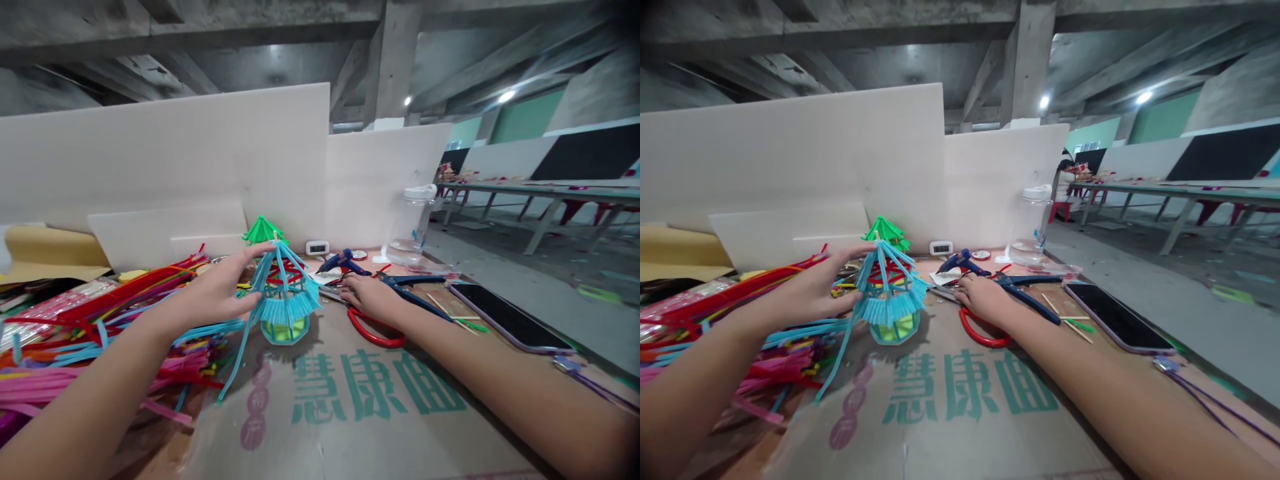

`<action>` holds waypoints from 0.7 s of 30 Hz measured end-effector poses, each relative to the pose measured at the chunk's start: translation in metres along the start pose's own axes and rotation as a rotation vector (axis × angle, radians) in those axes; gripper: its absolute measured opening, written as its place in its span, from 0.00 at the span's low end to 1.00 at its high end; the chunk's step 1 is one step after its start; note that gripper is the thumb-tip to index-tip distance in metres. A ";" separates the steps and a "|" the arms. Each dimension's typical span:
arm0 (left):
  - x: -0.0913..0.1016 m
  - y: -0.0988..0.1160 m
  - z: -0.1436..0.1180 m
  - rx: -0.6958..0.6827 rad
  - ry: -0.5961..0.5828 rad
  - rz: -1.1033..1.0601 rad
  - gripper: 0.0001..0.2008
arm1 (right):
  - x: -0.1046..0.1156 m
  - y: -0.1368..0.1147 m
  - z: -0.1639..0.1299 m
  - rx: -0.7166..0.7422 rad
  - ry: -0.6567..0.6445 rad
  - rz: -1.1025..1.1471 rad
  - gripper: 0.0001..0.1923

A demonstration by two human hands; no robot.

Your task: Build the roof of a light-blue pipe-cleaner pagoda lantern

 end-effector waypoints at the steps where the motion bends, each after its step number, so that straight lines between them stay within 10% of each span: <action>1: 0.000 0.000 0.000 0.013 -0.028 0.018 0.38 | -0.005 0.001 0.000 -0.001 -0.001 0.018 0.17; 21: -0.012 0.015 0.002 -0.155 0.005 0.170 0.40 | -0.019 0.008 0.001 0.004 0.040 0.127 0.17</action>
Point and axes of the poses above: each hand's wrist, its own z-axis towards the middle knuckle, its own x-axis out of the back of the hand, y = z × x, the point moved 1 cm from there along z, towards the middle knuckle, and after that the axes turned 9 degrees about -z, right-handed, at the moved point
